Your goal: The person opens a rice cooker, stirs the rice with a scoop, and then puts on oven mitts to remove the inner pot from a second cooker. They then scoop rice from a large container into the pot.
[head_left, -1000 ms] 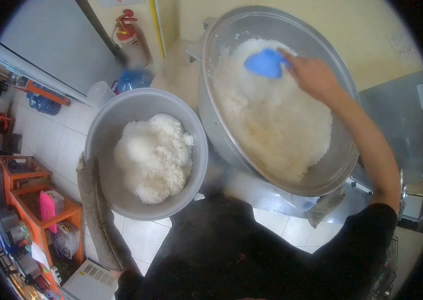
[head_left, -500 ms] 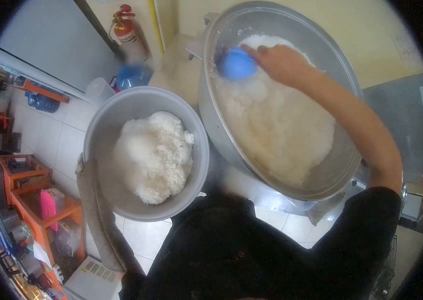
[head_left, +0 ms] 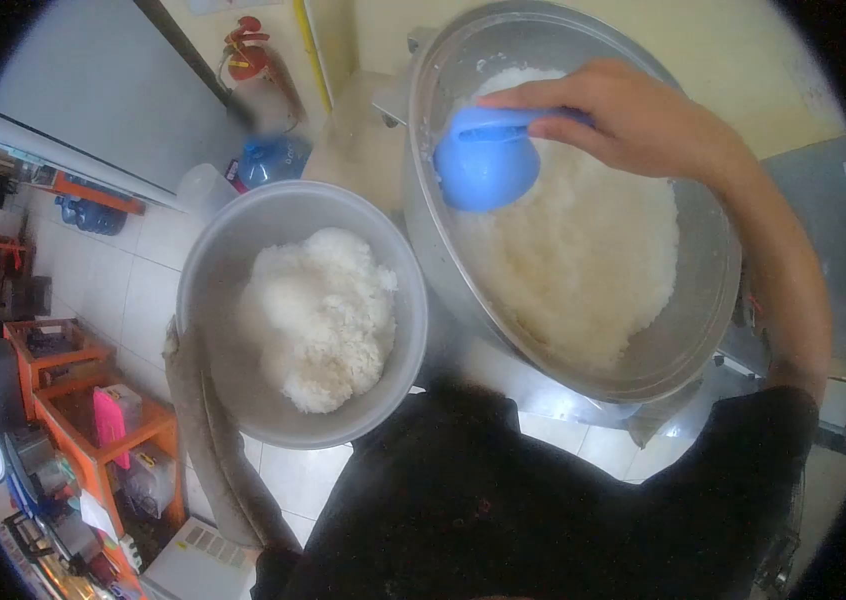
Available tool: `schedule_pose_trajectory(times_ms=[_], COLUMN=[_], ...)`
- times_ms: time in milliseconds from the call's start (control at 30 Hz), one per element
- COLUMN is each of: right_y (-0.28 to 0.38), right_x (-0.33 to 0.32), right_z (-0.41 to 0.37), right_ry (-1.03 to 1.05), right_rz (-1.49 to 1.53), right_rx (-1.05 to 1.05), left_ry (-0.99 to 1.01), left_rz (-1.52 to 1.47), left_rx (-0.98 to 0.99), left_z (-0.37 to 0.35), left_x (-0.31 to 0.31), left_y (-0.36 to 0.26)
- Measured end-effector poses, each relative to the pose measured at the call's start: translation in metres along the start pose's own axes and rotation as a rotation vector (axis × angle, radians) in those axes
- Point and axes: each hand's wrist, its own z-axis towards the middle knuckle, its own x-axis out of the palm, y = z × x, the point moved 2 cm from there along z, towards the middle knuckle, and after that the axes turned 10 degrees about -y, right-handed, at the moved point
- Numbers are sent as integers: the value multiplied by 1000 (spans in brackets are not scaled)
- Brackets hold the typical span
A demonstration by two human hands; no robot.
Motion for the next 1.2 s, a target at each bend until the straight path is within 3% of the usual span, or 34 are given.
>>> schedule_pose_trajectory(times_ms=[33,167,233,267,333,367,500,600,667,733,767,800,967,1067,1200], right_y=[3,5,9,16,31,35,24,7,-2,-27,-52,-77,-158,-161,-170], right_x=[1,30,44,48,59,65,81,58,42,24,17,12,34,64,95], right_z=[3,9,17,20,17,8,-47,-83,-106,-120,-127,-128,-94,-71,-52], right_ry=[75,81,100,103,270,274,89,83,129,120,-3,-125,-244,-403,-353], right_rz=[13,-65,-178,-176,-518,-517,-529,-578,-624,-489,-501,-511,-835,-702,-735], right_rx=[97,67,-159,-155,-68,-69,17,27,58,234,249,260,523,610,523], left_ry=[2,49,68,34,3,40,71,71,69,70,70,68,53,100,199], left_rz=[-2,-99,-142,-61,17,-49,-269,-114,-127,-152,-129,-107,-52,-192,-390], left_rx=[1,58,67,47,24,30,82,68,71,72,77,79,81,66,10], left_z=[0,-10,-12,-10,-11,-14,-30,-30,-3,5,2,-3,-16,-15,-14], left_x=[-1,-3,-1,0,3,3,4,-1,-2,5,5,3,-2,-1,-1], left_y=[1,1,-5,-6,-9,-11,-3,-16,15,18,13,8,-4,2,6])
